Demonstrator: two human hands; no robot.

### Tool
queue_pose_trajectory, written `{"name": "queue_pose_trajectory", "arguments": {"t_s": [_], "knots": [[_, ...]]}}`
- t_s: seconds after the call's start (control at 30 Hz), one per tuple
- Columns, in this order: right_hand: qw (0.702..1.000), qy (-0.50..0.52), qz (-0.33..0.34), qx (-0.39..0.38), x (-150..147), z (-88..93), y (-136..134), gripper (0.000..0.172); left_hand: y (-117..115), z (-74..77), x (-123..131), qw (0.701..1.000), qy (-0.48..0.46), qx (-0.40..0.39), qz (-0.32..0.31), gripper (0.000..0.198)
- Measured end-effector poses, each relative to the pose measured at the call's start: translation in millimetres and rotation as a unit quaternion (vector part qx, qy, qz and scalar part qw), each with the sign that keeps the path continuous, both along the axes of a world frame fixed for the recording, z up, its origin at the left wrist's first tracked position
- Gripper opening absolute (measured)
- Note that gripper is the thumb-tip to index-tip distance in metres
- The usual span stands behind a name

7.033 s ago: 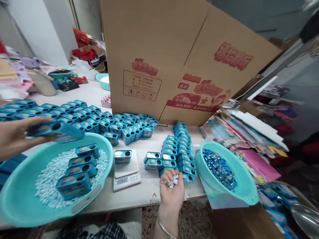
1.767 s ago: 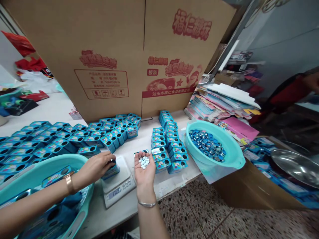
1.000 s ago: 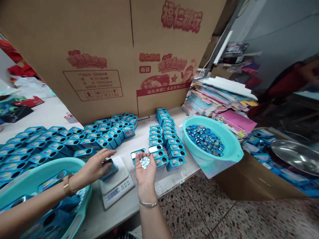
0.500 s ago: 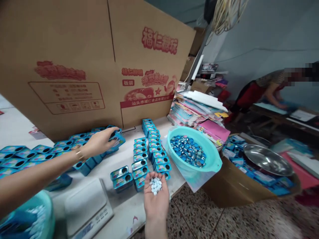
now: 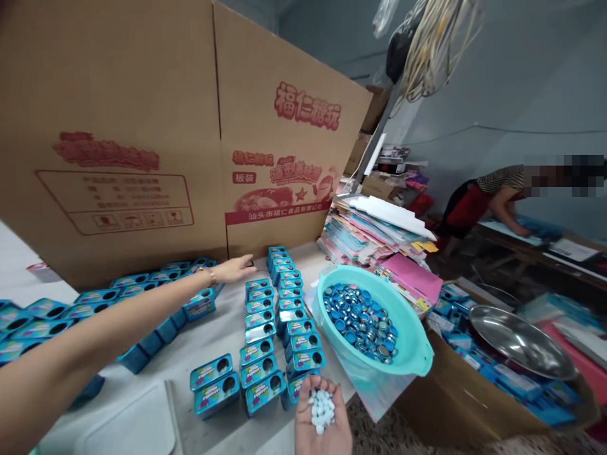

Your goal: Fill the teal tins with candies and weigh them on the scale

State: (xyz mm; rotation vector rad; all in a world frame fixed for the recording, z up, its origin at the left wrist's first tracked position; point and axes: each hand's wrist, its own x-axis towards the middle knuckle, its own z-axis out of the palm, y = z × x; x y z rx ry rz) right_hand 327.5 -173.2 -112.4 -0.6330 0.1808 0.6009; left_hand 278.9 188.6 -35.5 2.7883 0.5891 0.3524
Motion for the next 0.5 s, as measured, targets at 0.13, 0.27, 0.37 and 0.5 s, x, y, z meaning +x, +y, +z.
{"name": "queue_pose_trajectory", "arguments": {"t_s": [0.13,0.27,0.37,0.5], "knots": [[0.995,0.097,-0.015,-0.003,-11,10.4,11,0.007,11,1.8,-55,0.995,0.068,0.052,0.043,0.046],[0.993,0.119,0.002,0.014,-30,20.6,18,0.006,-13,-17.9,-101,0.985,0.091,0.108,0.099,0.033],[0.998,0.053,0.021,0.033,-46,26.0,18,0.004,-36,-27.8,-115,0.982,0.079,0.133,0.110,0.023],[0.999,0.007,0.025,0.043,-66,33.9,12,0.004,-52,-14.1,-118,0.981,0.058,0.142,0.117,0.023]]}}
